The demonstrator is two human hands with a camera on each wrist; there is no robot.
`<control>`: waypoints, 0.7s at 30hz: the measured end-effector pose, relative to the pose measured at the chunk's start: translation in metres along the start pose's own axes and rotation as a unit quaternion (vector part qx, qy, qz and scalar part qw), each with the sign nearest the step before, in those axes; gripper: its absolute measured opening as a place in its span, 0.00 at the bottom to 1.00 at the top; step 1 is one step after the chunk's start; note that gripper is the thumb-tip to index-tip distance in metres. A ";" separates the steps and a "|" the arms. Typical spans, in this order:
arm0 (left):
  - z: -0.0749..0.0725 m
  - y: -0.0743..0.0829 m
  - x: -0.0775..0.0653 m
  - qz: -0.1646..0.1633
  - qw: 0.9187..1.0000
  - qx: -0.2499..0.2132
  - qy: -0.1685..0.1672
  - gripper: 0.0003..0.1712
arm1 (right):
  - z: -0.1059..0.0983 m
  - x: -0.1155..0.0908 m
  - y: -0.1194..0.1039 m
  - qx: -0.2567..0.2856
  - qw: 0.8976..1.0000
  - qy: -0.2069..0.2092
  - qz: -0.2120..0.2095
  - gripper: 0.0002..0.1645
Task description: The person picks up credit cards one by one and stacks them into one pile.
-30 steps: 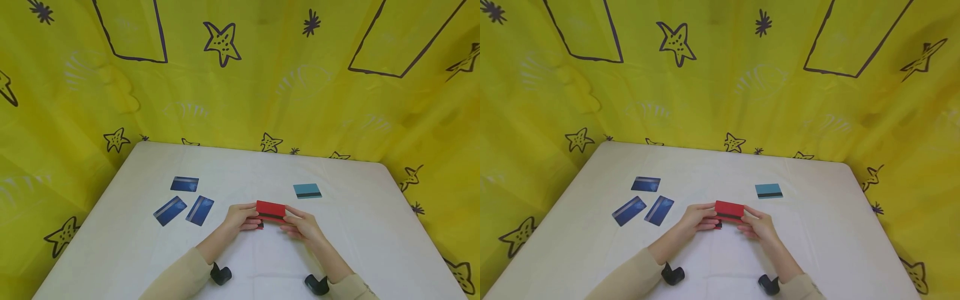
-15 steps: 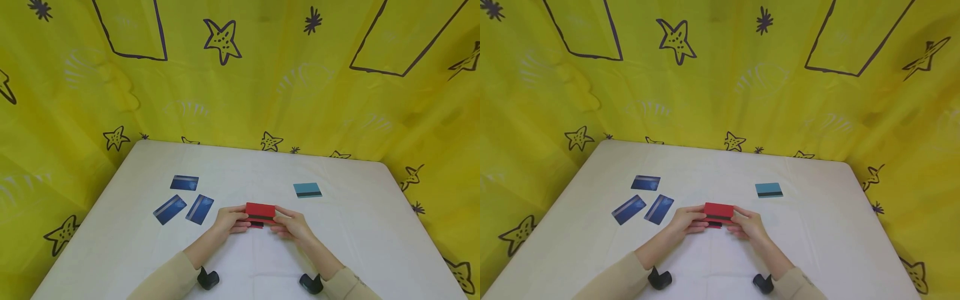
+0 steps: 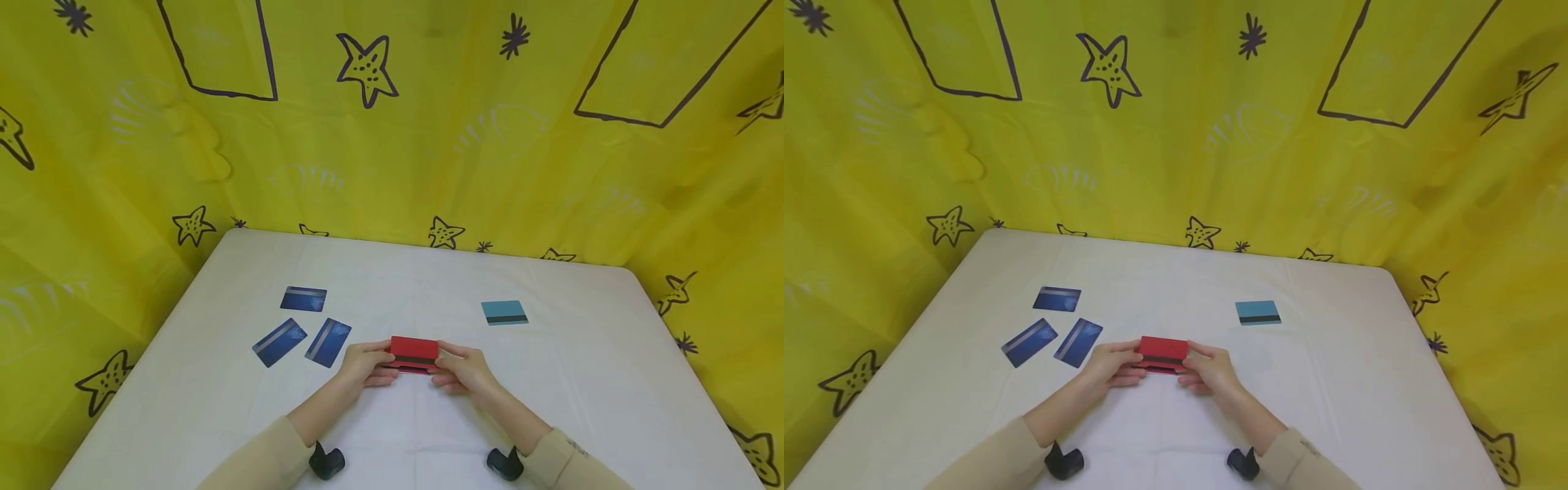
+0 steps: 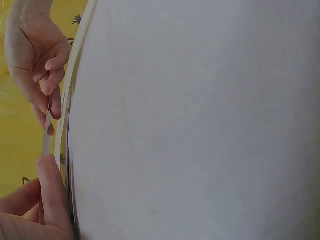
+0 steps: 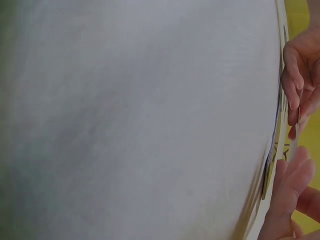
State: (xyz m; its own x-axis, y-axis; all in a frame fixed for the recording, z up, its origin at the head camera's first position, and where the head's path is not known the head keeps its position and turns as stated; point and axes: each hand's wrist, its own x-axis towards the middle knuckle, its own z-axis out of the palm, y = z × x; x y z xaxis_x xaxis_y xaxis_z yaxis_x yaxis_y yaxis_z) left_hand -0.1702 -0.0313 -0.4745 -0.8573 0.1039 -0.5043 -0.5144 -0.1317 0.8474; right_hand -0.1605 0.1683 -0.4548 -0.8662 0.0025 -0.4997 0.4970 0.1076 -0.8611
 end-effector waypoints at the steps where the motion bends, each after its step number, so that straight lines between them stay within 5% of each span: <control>1: -0.001 0.000 0.000 0.000 1.000 0.003 0.002 0.26 | 0.001 0.000 0.000 -0.003 1.000 -0.001 -0.001 0.29; 21: -0.011 -0.001 0.000 0.035 0.994 0.099 -0.002 0.25 | 0.008 0.006 0.002 -0.047 0.999 -0.014 -0.017 0.29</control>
State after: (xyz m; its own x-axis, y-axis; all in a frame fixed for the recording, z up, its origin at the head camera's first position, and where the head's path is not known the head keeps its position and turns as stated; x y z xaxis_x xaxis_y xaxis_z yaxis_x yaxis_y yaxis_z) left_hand -0.1701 -0.0419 -0.4773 -0.8903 0.1060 -0.4428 -0.4390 0.0576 0.8966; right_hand -0.1639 0.1604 -0.4603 -0.8802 -0.0303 -0.4736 0.4590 0.1993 -0.8658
